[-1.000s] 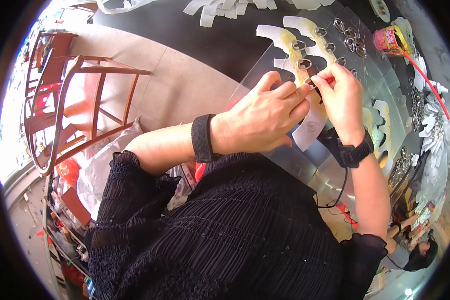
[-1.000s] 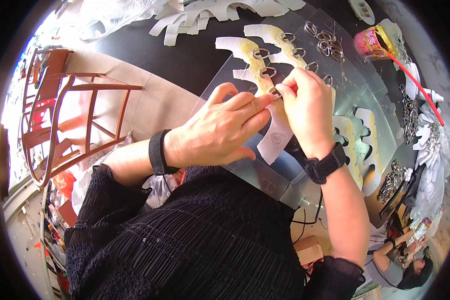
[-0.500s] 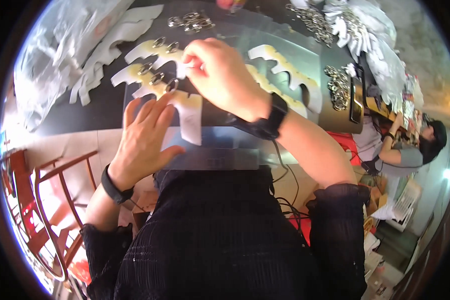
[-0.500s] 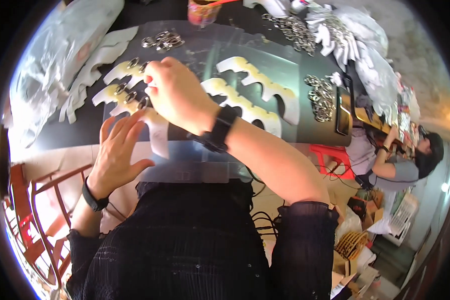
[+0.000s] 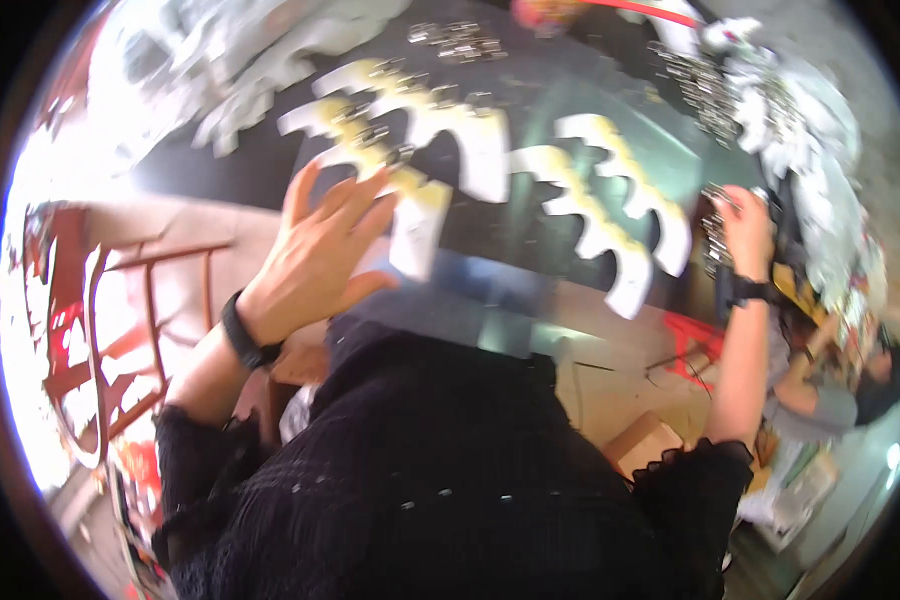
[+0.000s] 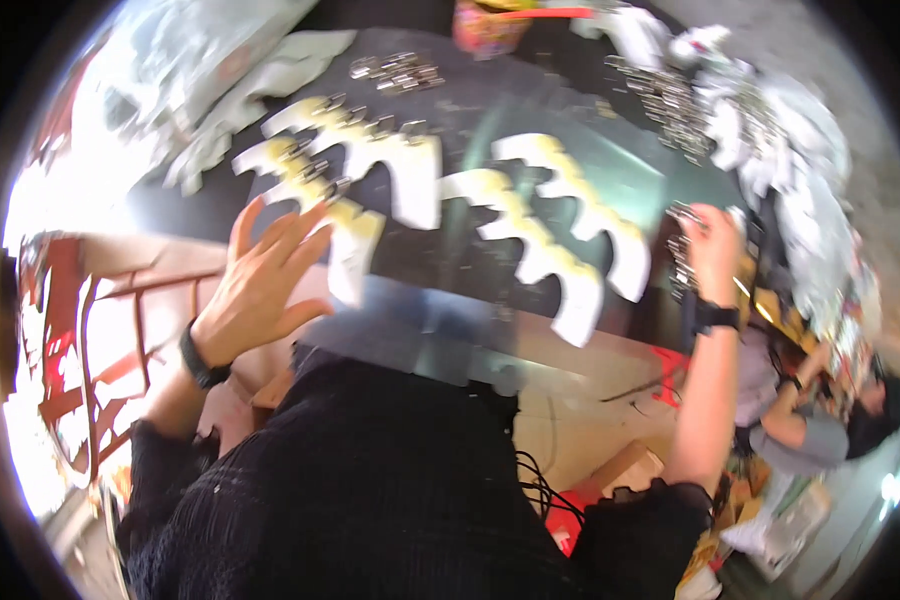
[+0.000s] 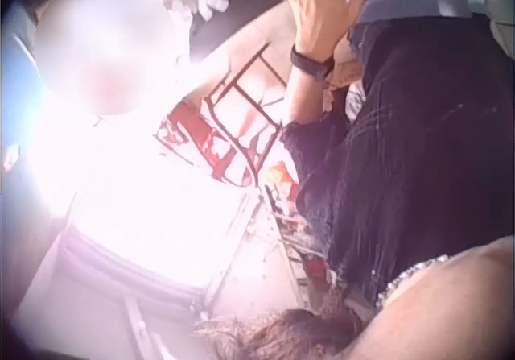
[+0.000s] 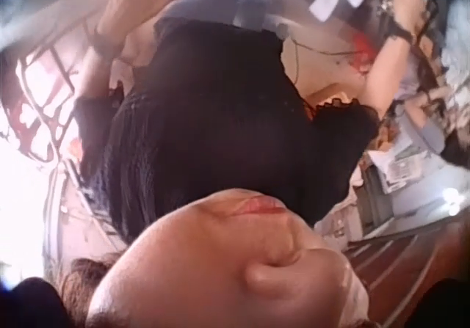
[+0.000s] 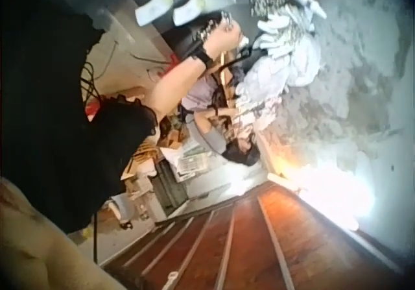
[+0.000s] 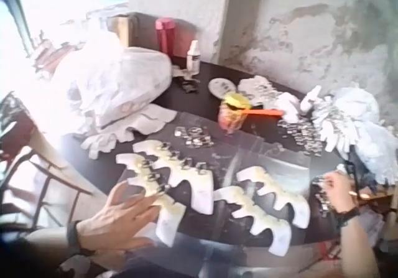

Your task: Manually attaching metal eyelets or rings to shoe upper pattern pieces.

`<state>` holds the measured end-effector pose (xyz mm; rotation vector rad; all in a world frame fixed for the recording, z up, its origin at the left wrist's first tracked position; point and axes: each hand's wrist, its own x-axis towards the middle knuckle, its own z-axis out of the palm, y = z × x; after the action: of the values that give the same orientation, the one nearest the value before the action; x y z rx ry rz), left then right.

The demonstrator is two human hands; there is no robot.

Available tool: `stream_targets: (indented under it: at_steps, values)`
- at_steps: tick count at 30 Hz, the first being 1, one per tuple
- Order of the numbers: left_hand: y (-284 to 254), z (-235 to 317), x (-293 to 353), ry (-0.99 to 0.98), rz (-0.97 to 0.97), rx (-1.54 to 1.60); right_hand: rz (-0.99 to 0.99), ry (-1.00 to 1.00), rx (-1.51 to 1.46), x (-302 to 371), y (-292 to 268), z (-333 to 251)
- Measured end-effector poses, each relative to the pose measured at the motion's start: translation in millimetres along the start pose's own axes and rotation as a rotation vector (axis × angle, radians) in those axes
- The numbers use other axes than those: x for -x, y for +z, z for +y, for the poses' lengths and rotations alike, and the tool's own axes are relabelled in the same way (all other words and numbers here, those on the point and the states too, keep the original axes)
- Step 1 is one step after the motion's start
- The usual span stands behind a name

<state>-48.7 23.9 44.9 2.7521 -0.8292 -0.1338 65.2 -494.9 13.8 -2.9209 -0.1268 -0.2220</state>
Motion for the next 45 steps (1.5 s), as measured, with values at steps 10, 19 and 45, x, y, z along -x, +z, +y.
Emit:
stream_targets:
  at_steps: [10,19,45]
  values:
    - [14.6,1.4,16.8,0.037,0.166,0.180,-0.046,0.283,-0.448,0.1,-0.8,38.5]
    - [36.5,7.8,10.3,0.137,0.230,0.319,-0.684,0.058,-0.838,0.3,-13.4,-266.2]
    - [33.9,9.6,3.0,0.056,0.201,0.305,-0.491,-0.316,-0.513,-11.2,55.8,-335.0]
